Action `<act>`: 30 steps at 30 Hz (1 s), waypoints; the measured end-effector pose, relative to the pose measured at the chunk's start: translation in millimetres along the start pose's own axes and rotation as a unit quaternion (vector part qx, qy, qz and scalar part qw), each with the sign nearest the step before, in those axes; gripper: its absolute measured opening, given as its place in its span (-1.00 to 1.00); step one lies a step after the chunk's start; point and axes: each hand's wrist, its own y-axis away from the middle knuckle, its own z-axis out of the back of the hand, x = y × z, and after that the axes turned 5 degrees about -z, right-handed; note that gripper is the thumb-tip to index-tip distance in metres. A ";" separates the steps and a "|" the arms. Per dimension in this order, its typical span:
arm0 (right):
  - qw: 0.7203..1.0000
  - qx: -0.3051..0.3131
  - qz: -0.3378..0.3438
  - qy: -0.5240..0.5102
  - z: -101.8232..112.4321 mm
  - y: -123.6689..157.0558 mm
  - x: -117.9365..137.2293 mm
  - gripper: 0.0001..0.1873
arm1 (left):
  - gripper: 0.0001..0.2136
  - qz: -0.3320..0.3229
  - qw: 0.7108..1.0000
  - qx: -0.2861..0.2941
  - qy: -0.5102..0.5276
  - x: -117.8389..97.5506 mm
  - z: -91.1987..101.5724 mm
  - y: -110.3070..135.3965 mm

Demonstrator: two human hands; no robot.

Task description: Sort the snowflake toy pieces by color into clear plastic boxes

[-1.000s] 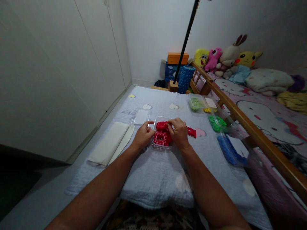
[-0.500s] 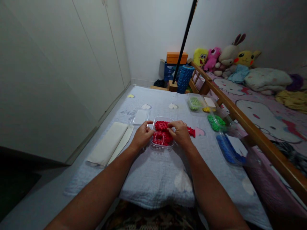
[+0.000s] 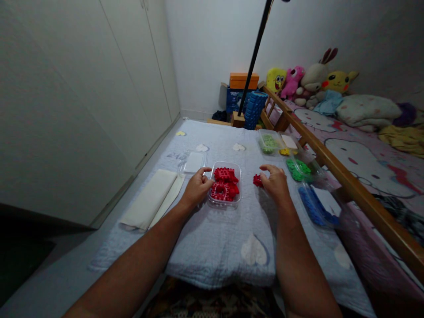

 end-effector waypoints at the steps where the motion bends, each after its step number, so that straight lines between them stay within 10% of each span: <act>1: 0.999 0.020 -0.019 0.029 1.0 -0.5 -8.4 -0.65 | -0.58 0.001 1.000 -0.001 0.000 -0.5 0.0 0.3; 7: 0.984 0.116 -0.036 0.132 -7.5 1.0 -37.7 -0.53 | -0.58 0.003 1.000 -0.003 -0.006 -0.3 0.5 0.3; 19: 0.992 0.096 -0.046 0.067 -1.2 -4.5 -44.9 -0.56 | -0.58 -0.005 1.000 0.002 -0.015 1.8 0.7 -1.4; 30: 0.961 0.144 0.164 -0.168 -8.9 24.2 46.9 -0.49 | -0.57 -0.003 1.000 -0.001 -0.007 3.7 0.4 -1.1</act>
